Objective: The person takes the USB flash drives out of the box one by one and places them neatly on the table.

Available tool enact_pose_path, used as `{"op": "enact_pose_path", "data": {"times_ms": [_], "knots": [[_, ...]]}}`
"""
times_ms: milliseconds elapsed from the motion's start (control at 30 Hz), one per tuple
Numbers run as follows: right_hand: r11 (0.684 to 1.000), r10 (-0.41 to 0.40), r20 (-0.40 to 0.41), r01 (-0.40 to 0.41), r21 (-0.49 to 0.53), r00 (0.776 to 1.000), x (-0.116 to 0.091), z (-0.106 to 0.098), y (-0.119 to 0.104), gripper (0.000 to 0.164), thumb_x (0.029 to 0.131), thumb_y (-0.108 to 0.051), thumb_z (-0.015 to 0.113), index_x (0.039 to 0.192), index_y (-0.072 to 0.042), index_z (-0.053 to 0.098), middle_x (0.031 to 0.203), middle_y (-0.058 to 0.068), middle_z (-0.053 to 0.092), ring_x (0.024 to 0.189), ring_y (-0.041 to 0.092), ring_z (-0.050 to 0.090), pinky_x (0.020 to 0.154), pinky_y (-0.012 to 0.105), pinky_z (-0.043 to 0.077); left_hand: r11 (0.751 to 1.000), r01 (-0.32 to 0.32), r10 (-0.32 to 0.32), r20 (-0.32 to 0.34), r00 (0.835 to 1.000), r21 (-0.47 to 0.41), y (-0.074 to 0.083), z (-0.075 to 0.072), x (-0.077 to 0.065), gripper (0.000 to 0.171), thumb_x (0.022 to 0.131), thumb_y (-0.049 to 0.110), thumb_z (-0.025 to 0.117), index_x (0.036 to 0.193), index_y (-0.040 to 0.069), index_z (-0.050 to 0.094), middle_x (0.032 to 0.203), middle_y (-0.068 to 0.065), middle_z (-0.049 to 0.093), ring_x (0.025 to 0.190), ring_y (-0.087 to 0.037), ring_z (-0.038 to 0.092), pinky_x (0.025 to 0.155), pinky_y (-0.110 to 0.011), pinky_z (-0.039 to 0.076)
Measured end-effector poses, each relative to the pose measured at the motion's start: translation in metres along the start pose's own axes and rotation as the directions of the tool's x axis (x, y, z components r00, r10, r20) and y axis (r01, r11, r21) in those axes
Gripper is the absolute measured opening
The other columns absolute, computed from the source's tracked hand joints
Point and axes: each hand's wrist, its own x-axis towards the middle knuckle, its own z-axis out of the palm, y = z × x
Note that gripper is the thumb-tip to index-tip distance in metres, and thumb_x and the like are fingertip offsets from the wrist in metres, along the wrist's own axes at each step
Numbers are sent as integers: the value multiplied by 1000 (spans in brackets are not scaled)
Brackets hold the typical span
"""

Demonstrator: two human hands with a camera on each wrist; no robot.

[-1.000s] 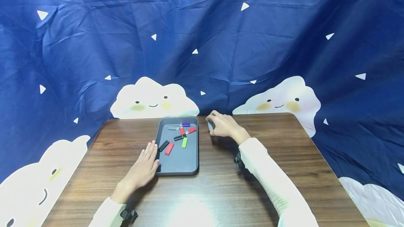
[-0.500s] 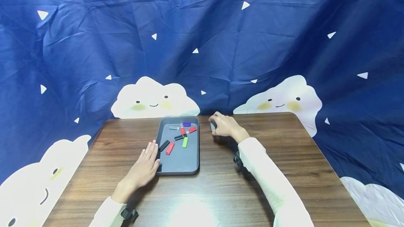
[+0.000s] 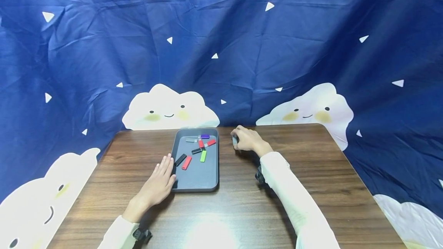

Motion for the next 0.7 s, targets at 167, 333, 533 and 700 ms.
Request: {"op": "enact_pose_path", "data": {"times_ms": [167, 333, 533, 700], "knots": [[1000, 7, 1, -7, -2, 1000, 1, 6, 6, 52, 84, -22, 79, 135, -13, 71, 131, 6, 64, 98, 22, 64, 94, 51, 57, 999, -11, 11, -15, 1000, -32, -2, 2, 0, 61, 110, 18, 47, 160, -14, 33, 173, -30, 26, 161, -48, 25, 130, -65, 26], [1000, 19, 10, -19, 5, 1000, 0, 11, 10, 51, 86, -22, 79, 135, -13, 71, 132, 5, 65, 98, 22, 64, 95, 51, 56, 999, -18, 17, -18, 1000, -31, -5, 5, 0, 62, 110, 18, 47, 160, -14, 32, 173, -30, 25, 161, -48, 25, 130, -65, 25], [1000, 18, 4, -18, 13, 1000, -1, 14, 10, 51, 86, -22, 80, 135, -12, 71, 132, 5, 66, 99, 22, 65, 94, 53, 57, 999, -17, 17, -22, 1000, -29, -4, 3, -1, 62, 110, 18, 47, 161, -14, 32, 173, -30, 25, 161, -48, 25, 130, -65, 25], [1000, 21, 16, -21, 14, 1000, -2, 16, 9, 50, 87, -23, 80, 136, -12, 71, 135, 5, 66, 105, 22, 66, 98, 53, 57, 999, -14, 13, -19, 1000, -31, -2, 1, 0, 61, 109, 17, 49, 160, -14, 33, 172, -31, 27, 160, -49, 26, 129, -65, 26]]}}
